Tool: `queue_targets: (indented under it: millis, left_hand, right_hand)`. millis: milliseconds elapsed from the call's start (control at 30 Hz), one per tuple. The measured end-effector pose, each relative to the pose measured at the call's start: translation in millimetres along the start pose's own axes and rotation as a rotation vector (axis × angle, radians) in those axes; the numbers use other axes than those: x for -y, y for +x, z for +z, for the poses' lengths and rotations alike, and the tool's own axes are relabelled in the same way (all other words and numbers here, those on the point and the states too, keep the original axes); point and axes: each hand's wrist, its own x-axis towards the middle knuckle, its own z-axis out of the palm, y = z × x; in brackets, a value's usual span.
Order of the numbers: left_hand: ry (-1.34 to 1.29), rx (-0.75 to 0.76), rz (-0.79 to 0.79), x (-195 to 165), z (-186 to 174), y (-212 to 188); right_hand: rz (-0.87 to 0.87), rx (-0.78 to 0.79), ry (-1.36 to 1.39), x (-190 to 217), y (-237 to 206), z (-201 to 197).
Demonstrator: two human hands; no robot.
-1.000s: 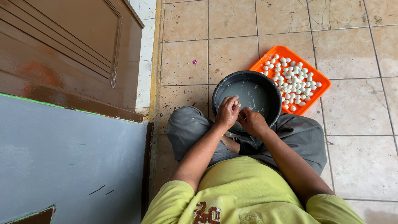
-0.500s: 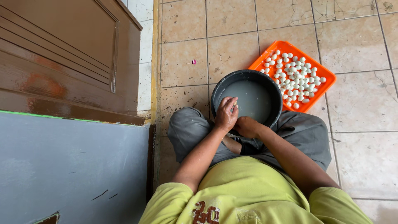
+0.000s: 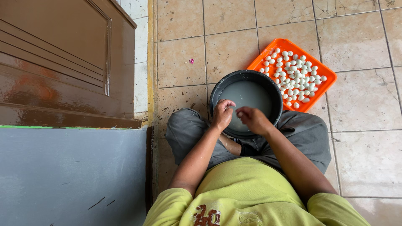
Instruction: The person sits on the floor and repeatedly peels small white eggs by hand, rinsing them in a black basin of water and placing the peeled eggs into an orange tray.
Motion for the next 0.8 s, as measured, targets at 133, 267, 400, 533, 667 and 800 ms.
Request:
queue_targets:
  millis: [133,267,400,533,667,800]
  left_hand:
    - [-0.078,0.155,-0.143,-21.9,8.8,-10.8]
    - [-0.154,0.096,-0.171,-38.6,23.1,-12.4]
    - [-0.222,0.038,-0.137,-34.7,30.0,-13.3]
    - [-0.312,0.031,-0.079,-22.5,30.5,-16.6]
    - [-0.733,0.043,-0.294,-18.4,33.8,-20.4]
    - [-0.971,0.024,-0.335,-26.1,35.2,-23.7]
  right_hand:
    - [-0.008,-0.169,0.489,-3.7,0.9,-18.3]
    - [-0.046,-0.265,0.702,6.2,-3.8,-23.1]
    - [-0.159,-0.238,0.644,21.6,-16.4,-27.6]
    - [-0.196,-0.186,0.520,35.0,-26.3,-37.1]
    - [-0.139,-0.154,0.706,44.7,-30.8,-35.5]
    - [-0.202,-0.244,0.648,54.2,-35.9,-28.5]
